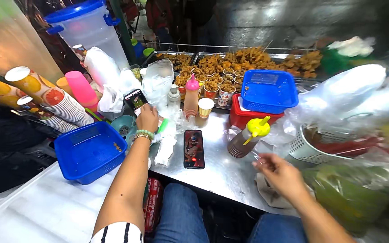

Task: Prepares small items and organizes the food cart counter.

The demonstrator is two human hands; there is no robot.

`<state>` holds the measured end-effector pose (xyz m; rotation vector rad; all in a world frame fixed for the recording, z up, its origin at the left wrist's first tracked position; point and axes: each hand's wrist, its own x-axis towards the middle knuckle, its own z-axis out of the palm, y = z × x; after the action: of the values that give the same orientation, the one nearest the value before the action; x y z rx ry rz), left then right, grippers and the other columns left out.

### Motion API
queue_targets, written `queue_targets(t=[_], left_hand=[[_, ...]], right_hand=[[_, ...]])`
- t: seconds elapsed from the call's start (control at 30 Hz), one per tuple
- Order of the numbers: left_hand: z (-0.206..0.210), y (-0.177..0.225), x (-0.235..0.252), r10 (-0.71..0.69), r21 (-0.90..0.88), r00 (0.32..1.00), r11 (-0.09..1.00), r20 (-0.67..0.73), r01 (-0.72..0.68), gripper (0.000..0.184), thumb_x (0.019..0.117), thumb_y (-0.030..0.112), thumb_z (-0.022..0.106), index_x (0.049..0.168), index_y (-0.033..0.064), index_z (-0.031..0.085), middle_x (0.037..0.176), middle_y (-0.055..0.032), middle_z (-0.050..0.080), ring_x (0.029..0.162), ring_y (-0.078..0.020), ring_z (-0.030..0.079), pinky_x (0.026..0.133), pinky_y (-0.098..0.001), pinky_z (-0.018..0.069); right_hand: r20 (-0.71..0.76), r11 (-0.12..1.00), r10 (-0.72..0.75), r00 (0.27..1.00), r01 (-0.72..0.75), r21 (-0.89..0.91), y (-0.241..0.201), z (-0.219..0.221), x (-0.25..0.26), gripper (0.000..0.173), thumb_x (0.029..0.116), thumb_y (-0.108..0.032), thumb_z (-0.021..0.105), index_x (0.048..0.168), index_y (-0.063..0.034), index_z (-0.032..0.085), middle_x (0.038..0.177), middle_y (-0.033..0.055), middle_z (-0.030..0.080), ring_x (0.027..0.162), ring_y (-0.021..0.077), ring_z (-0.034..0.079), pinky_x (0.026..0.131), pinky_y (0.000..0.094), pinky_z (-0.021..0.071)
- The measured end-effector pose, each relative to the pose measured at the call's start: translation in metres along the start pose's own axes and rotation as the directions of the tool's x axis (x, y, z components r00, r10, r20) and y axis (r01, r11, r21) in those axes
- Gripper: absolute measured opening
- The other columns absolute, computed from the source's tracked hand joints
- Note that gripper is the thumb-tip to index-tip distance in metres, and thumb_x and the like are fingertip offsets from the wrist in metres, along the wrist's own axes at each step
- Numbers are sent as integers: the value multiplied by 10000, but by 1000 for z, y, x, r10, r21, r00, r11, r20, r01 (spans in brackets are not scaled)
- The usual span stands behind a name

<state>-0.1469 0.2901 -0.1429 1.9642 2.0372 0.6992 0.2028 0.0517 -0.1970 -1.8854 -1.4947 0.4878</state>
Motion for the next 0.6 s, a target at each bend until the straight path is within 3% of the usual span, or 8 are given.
queue_targets(t=[0.07,0.13,0.17,0.23,0.3,0.43,0.53,0.6], left_hand=[[-7,18,-16,53,-119,998,991,-18,-54,417,1088,223,406,1321,-102,526,1304,-328,581,1128,-469,637,952,-628,495],[-12,36,-33,137,-210,990,967,-40,-142,358,1068,146,408,1266,-117,549,1228,-323,609,1116,-446,637,964,-593,498],[-14,45,-45,192,-238,980,951,-55,-199,339,1072,126,390,1214,-119,577,1184,-321,623,1098,-443,640,954,-587,504],[-14,61,-66,276,-297,958,911,-74,-286,343,1084,135,368,1131,-89,623,1087,-284,646,994,-409,657,880,-573,524],[-10,78,-82,286,-421,957,864,-37,-275,350,1099,165,382,1113,-62,648,952,-214,663,811,-310,655,754,-497,540],[1,95,-108,294,-698,928,714,229,-54,293,1089,152,471,1137,-47,680,1086,-160,709,995,-203,688,937,-407,548],[6,95,-125,320,-758,899,652,298,19,200,1038,127,578,1071,-24,705,1002,-102,711,940,-118,666,904,-321,537],[6,92,-132,336,-788,886,614,320,51,158,1009,100,623,1057,-20,712,985,-85,721,927,-102,672,895,-298,538]], right_hand=[[-97,991,105,990,-95,95,5,-10,23,764,848,-190,838,1440,86,442,1372,326,526,1136,424,603,902,541,533],[-136,975,108,985,-78,209,6,-8,43,1042,738,-202,906,1535,74,294,1485,336,413,1284,438,502,965,546,497],[-142,958,98,985,-55,282,6,0,52,1102,704,-191,916,1551,64,259,1497,318,413,1323,407,480,1001,523,484],[-137,911,96,986,-32,410,11,26,68,1120,662,-157,933,1536,59,266,1437,275,492,1310,318,522,1051,438,483],[-112,894,109,988,-48,446,23,51,78,1097,636,-156,949,1500,67,312,1377,250,559,1275,262,578,1089,389,482],[-131,948,126,983,-80,309,25,60,77,1005,676,-248,943,1466,74,412,1307,254,628,1246,300,613,1098,471,459],[-182,964,79,980,-28,264,24,52,67,901,647,-276,913,1383,61,515,1232,235,666,1180,311,642,1042,506,490],[-198,961,66,978,-9,278,23,42,60,893,638,-261,904,1370,75,518,1235,245,654,1175,314,635,1035,493,491]])
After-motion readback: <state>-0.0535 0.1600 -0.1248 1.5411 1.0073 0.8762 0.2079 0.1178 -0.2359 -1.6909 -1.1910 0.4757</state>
